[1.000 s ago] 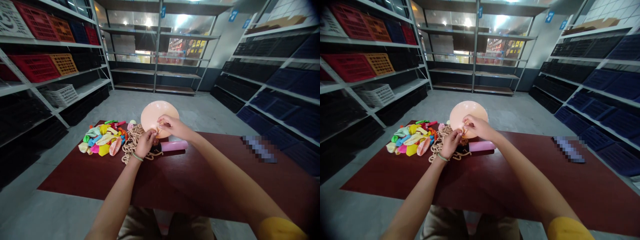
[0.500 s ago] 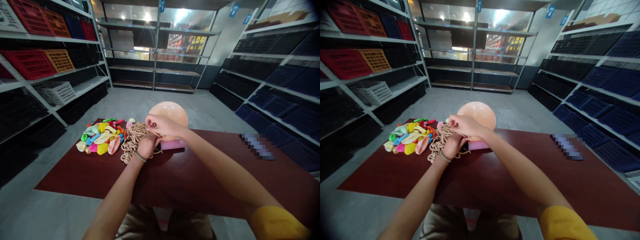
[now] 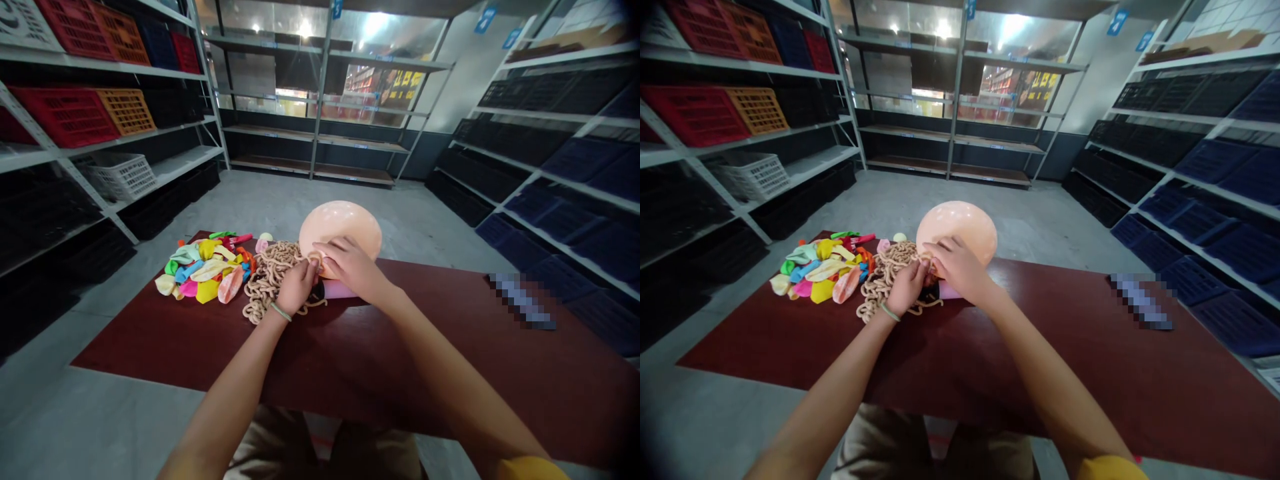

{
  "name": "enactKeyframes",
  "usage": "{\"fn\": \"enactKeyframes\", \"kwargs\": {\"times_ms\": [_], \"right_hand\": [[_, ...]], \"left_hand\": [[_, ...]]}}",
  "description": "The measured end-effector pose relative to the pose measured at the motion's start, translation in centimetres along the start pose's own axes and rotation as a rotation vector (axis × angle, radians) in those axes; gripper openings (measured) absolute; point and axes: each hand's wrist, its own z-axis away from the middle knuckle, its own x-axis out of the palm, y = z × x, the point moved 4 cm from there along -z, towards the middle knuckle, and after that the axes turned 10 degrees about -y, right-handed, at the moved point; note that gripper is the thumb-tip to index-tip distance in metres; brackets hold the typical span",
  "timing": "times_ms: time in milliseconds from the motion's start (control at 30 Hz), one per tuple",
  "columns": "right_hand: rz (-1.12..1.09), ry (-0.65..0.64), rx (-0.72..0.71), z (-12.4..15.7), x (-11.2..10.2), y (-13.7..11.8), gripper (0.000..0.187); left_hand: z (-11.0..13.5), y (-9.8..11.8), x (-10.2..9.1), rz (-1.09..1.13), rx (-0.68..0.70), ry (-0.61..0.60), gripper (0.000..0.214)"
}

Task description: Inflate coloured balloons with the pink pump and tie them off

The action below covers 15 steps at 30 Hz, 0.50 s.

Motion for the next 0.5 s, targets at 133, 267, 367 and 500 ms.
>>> {"fn": "enactKeyframes", "kwargs": {"times_ms": [133, 267, 367, 500], "right_hand": [[0.064, -0.027, -0.024, 0.0, 0.8, 0.5, 0.026], [0.058, -0.046, -0.054, -0.5, 0.4, 1.1, 0.02], [0.075, 0.019, -0.039, -0.4, 0.3, 1.3, 0.018], [0.103, 0.207, 0.049, 1.1, 1.2, 1.2, 0.011]], "left_hand": [[0.2, 0.2, 0.3, -0.154, 0.072, -0.015, 0.041], [0.2, 0.5, 0.3, -0.14, 0.084, -0.029, 0.04], [0.1, 0.5, 0.1, -0.053, 0.043, -0.015, 0.043], [-0.2, -0.4, 0.0, 0.22, -0.087, 0.013, 0.045]]}}
